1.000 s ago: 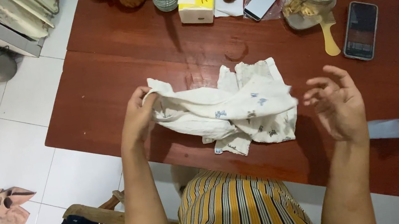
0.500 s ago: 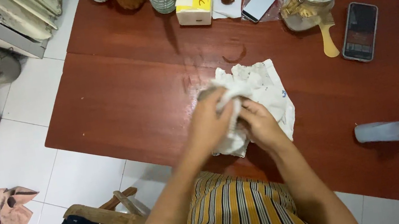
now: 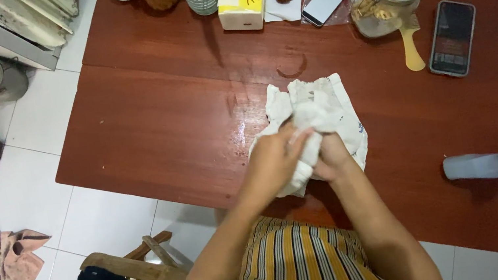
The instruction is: The person folds a white patterned cloth on a wooden table, smoothing and pressing it flat, then sprays it with a spray bottle and continues folding it into a compact rectangle.
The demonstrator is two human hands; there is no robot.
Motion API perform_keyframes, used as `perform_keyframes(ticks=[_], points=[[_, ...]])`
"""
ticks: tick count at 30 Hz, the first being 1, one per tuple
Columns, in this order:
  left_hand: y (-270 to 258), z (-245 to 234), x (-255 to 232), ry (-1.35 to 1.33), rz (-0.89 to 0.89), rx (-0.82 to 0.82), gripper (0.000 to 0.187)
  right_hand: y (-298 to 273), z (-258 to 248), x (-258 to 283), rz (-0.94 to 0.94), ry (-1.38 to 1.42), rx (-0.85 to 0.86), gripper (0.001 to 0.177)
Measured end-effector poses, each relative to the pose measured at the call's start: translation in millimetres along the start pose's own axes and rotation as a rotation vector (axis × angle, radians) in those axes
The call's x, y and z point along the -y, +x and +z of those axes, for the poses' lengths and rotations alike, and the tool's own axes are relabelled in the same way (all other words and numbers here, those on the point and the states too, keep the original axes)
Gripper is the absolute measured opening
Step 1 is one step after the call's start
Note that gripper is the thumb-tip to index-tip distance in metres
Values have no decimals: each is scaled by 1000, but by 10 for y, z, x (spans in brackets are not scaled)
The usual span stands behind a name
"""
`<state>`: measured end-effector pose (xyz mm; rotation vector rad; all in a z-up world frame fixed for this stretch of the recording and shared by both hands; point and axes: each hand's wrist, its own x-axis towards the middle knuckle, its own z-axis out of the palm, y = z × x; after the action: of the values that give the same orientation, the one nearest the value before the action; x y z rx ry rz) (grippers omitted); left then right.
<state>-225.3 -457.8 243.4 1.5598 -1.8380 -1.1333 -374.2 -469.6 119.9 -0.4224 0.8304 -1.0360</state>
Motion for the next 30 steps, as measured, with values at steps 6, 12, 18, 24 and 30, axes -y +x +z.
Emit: perform_keyframes(ticks=[6,12,18,24,30], points=[[225,-161,560,-121,-163,-324,35,-134,24,240,50,4,-17,34],[492,37,972,-362,-254,-296,26,-323,27,506,-321,-242,-116,22],[296,-152,47,70,121,-303,60,-620,319,614,-521,-713,-105,21],[449,85,316,102,94,-167,14,-571,300,567,-457,-612,-28,16],[458,36,379,-84,-7,-239,17,-604,419,551,-427,-547,-38,40]])
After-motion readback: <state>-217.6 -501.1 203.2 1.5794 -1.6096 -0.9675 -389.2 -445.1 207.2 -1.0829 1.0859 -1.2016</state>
